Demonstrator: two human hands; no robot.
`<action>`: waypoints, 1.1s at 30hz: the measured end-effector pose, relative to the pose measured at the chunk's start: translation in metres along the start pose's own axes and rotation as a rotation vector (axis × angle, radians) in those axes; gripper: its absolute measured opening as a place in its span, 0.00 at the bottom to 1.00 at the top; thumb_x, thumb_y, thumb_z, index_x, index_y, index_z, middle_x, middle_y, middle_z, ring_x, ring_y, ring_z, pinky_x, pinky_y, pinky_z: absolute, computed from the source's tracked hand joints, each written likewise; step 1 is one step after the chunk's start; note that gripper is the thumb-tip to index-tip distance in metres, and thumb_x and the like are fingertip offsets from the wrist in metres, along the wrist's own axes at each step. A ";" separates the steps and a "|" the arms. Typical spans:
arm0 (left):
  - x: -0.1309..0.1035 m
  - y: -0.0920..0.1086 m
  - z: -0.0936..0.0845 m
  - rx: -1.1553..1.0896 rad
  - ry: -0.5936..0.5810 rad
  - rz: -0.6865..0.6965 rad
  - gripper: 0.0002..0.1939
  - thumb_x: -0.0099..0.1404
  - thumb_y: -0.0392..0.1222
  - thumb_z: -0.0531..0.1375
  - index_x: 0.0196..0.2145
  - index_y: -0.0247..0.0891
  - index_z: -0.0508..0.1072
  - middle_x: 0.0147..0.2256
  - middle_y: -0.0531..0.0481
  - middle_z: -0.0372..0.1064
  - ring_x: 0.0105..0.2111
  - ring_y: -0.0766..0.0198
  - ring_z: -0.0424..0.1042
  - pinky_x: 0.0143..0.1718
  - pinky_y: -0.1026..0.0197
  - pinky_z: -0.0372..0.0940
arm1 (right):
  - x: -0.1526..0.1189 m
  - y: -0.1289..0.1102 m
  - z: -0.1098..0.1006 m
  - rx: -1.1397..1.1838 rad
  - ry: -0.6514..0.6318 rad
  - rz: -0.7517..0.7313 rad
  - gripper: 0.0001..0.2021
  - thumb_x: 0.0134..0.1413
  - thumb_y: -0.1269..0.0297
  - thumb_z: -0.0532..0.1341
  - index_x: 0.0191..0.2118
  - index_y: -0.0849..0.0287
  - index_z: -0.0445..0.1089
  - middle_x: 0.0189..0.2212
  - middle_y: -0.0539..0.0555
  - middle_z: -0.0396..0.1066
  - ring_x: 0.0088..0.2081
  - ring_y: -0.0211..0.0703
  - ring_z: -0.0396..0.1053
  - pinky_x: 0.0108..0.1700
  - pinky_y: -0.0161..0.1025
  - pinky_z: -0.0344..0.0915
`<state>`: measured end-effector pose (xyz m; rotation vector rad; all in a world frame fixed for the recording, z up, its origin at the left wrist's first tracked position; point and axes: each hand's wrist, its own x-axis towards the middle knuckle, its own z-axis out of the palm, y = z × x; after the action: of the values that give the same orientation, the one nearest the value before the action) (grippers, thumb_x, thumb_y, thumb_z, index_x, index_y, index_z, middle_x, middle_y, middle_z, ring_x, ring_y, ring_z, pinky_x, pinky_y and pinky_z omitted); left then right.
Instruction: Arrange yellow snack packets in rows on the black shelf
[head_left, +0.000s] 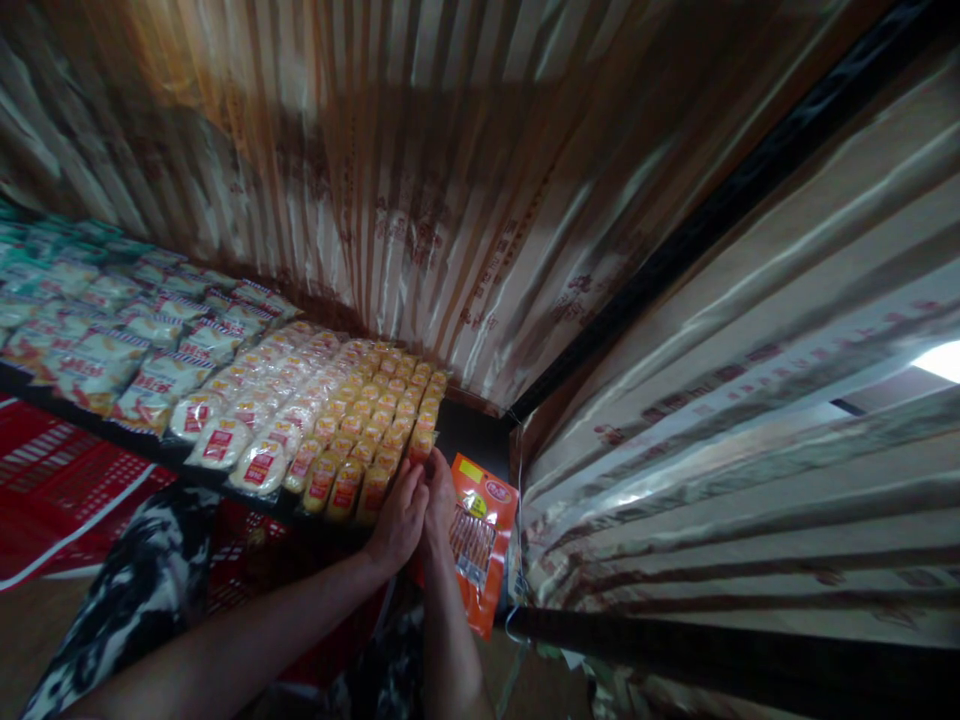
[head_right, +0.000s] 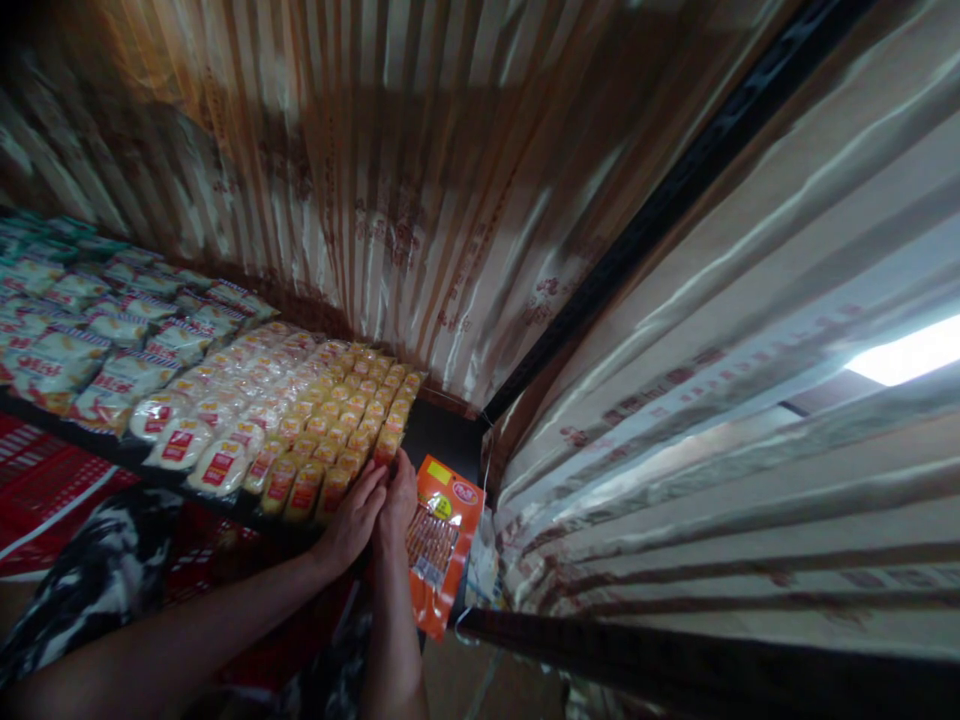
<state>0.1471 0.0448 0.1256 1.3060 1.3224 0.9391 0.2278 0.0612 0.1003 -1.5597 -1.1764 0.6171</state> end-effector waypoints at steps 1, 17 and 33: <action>0.001 0.002 0.000 -0.003 -0.008 0.008 0.22 0.62 0.41 0.50 0.53 0.36 0.68 0.60 0.44 0.57 0.62 0.54 0.52 0.64 0.53 0.46 | 0.001 0.000 0.000 -0.015 0.000 -0.011 0.18 0.52 0.65 0.53 0.48 0.56 0.69 0.43 0.55 0.73 0.44 0.45 0.69 0.47 0.41 0.64; 0.007 -0.002 0.003 -0.081 -0.059 -0.023 0.22 0.63 0.38 0.49 0.54 0.35 0.65 0.59 0.42 0.58 0.62 0.59 0.52 0.64 0.55 0.45 | 0.008 0.004 0.002 -0.126 0.014 -0.030 0.18 0.51 0.66 0.52 0.47 0.56 0.69 0.41 0.56 0.73 0.42 0.45 0.69 0.45 0.41 0.64; 0.016 -0.018 0.006 -0.001 -0.039 0.000 0.23 0.62 0.41 0.50 0.54 0.38 0.65 0.59 0.44 0.59 0.63 0.59 0.51 0.64 0.56 0.44 | 0.006 -0.002 0.004 -0.287 0.084 -0.028 0.13 0.51 0.63 0.52 0.40 0.59 0.68 0.36 0.57 0.69 0.37 0.46 0.66 0.41 0.41 0.64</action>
<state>0.1507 0.0580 0.1048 1.3170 1.2922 0.9095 0.2258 0.0679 0.1018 -1.7877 -1.2620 0.3705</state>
